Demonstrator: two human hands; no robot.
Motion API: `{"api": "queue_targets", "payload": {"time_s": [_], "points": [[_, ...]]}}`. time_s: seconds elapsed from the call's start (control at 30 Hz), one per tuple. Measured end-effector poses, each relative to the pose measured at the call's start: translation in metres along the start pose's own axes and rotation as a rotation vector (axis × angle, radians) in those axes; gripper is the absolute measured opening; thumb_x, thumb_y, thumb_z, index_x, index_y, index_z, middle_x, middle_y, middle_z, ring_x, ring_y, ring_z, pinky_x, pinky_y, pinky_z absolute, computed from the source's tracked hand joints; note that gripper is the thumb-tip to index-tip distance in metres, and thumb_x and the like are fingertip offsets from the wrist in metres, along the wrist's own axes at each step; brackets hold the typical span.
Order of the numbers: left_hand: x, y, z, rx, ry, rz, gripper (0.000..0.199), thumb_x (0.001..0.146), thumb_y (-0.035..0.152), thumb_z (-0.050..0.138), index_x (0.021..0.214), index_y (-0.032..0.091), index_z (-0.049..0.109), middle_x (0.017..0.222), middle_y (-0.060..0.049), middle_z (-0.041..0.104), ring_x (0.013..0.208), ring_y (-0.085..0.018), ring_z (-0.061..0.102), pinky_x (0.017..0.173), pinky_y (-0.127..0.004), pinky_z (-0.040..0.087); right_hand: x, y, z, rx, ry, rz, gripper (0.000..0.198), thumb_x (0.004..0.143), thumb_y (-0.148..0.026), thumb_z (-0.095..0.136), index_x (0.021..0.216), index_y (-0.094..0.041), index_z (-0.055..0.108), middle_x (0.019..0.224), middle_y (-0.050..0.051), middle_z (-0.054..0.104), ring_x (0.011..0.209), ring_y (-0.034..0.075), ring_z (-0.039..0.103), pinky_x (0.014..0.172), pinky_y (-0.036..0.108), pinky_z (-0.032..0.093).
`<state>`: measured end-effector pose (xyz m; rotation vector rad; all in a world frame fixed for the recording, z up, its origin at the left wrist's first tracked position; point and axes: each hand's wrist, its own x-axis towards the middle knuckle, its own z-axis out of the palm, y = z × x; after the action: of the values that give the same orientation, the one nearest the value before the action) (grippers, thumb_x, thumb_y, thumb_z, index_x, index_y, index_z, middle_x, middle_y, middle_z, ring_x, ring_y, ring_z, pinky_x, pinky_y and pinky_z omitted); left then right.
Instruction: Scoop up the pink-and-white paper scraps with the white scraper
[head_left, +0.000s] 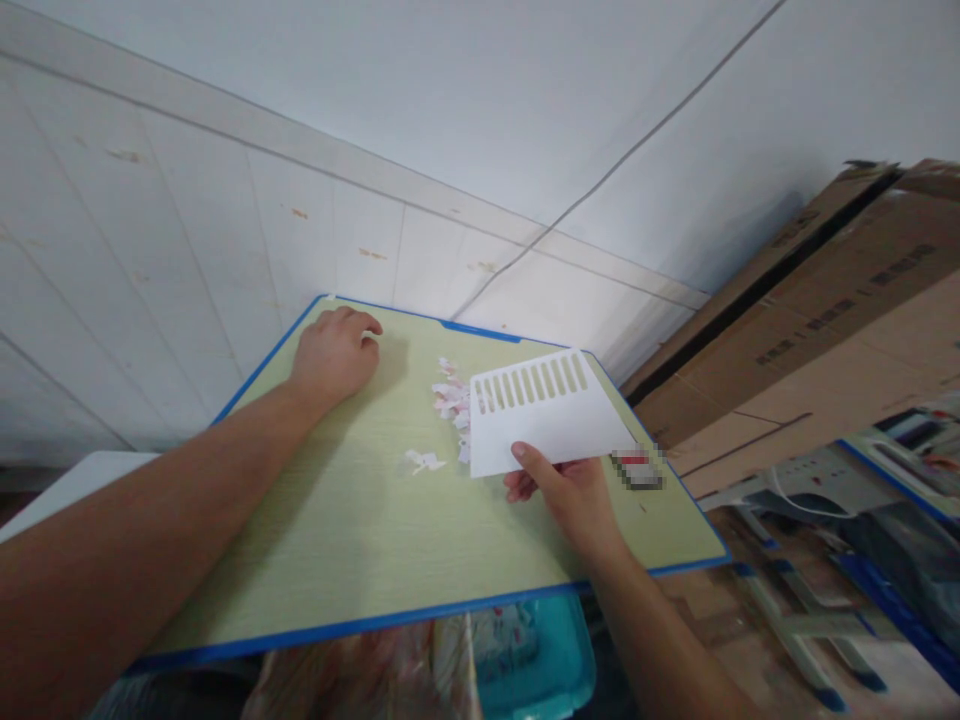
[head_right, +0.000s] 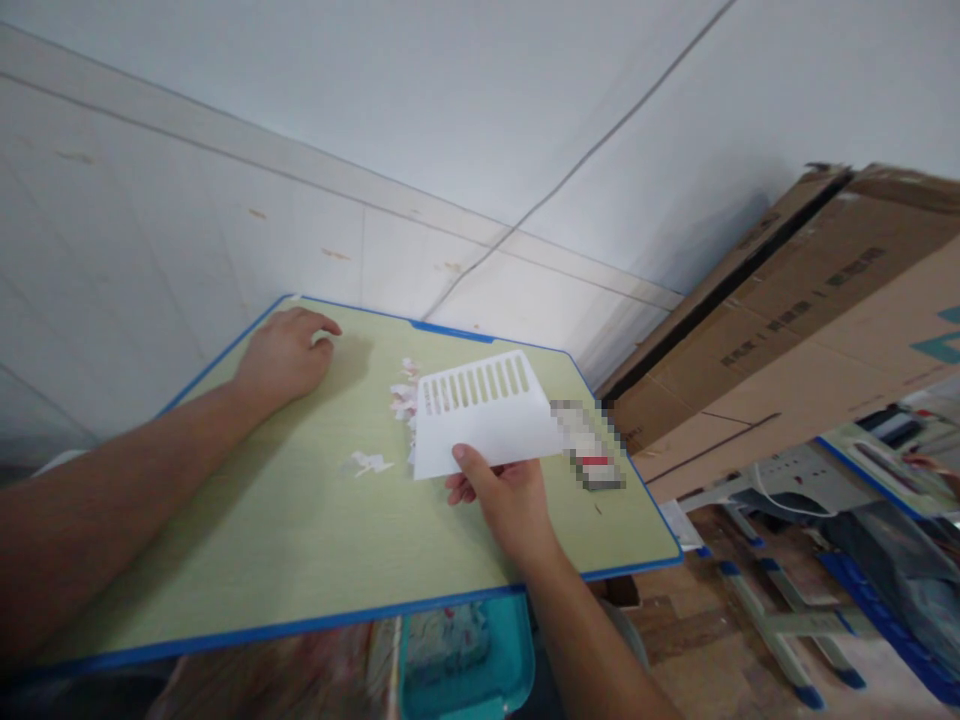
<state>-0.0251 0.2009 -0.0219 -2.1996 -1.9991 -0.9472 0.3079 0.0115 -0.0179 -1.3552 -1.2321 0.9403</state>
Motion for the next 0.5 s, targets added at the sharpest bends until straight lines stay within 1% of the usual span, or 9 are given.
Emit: {"api": "queue_targets", "payload": {"time_s": [0.1, 0.17, 0.23, 0.33, 0.37, 0.43, 0.5], "points": [[0.0, 0.004, 0.0, 0.043, -0.022, 0.03, 0.047, 0.108, 0.026, 0.054, 0.135, 0.025, 0.092, 0.152, -0.015, 0.087, 0.152, -0.04, 0.075, 0.135, -0.055, 0.059, -0.008, 0.002, 0.002, -0.003, -0.029, 0.065, 0.038, 0.095, -0.055, 0.099, 0.078, -0.024, 0.085, 0.077, 0.012, 0.09, 0.064, 0.027, 0.084, 0.067, 0.038, 0.073], [-0.001, 0.007, 0.0, 0.06, -0.049, 0.048, 0.047, 0.111, 0.027, 0.052, 0.136, 0.025, 0.092, 0.153, -0.015, 0.086, 0.153, -0.039, 0.075, 0.136, -0.054, 0.058, -0.008, 0.003, 0.001, -0.013, -0.04, 0.091, 0.037, 0.096, -0.053, 0.096, 0.074, -0.025, 0.086, 0.075, 0.011, 0.089, 0.066, 0.028, 0.085, 0.07, 0.039, 0.073], [-0.002, 0.01, -0.001, 0.062, -0.07, 0.073, 0.047, 0.11, 0.028, 0.053, 0.136, 0.026, 0.092, 0.155, -0.014, 0.086, 0.154, -0.039, 0.074, 0.137, -0.054, 0.057, -0.008, 0.005, 0.0, -0.03, -0.05, 0.096, 0.041, 0.096, -0.058, 0.094, 0.072, -0.027, 0.085, 0.072, 0.011, 0.087, 0.066, 0.029, 0.084, 0.07, 0.04, 0.073], [-0.003, 0.011, -0.003, 0.055, -0.085, 0.09, 0.047, 0.107, 0.028, 0.056, 0.136, 0.026, 0.093, 0.154, -0.014, 0.086, 0.154, -0.04, 0.074, 0.137, -0.055, 0.057, -0.01, 0.007, -0.001, -0.078, -0.068, 0.083, 0.048, 0.099, -0.068, 0.09, 0.074, -0.028, 0.087, 0.072, 0.011, 0.087, 0.068, 0.031, 0.084, 0.073, 0.043, 0.073], [-0.003, 0.011, -0.003, 0.051, -0.089, 0.088, 0.047, 0.107, 0.028, 0.056, 0.136, 0.025, 0.093, 0.154, -0.014, 0.086, 0.154, -0.04, 0.074, 0.137, -0.056, 0.057, -0.011, 0.007, -0.002, -0.104, -0.076, 0.074, 0.048, 0.101, -0.068, 0.089, 0.075, -0.028, 0.087, 0.074, 0.01, 0.087, 0.071, 0.031, 0.085, 0.078, 0.044, 0.074], [-0.003, 0.01, -0.003, 0.038, -0.096, 0.082, 0.046, 0.108, 0.028, 0.056, 0.135, 0.025, 0.093, 0.155, -0.016, 0.086, 0.154, -0.041, 0.074, 0.137, -0.057, 0.057, -0.014, 0.005, -0.003, -0.181, -0.088, 0.046, 0.047, 0.106, -0.064, 0.085, 0.074, -0.03, 0.085, 0.078, 0.009, 0.089, 0.081, 0.032, 0.088, 0.094, 0.046, 0.074], [-0.003, 0.009, -0.002, 0.019, -0.1, 0.08, 0.044, 0.109, 0.03, 0.056, 0.133, 0.026, 0.093, 0.155, -0.017, 0.085, 0.153, -0.043, 0.073, 0.137, -0.059, 0.057, -0.018, 0.004, -0.006, -0.274, -0.088, 0.021, 0.052, 0.11, -0.06, 0.082, 0.066, -0.032, 0.078, 0.078, 0.007, 0.087, 0.089, 0.032, 0.09, 0.109, 0.047, 0.07]]}}
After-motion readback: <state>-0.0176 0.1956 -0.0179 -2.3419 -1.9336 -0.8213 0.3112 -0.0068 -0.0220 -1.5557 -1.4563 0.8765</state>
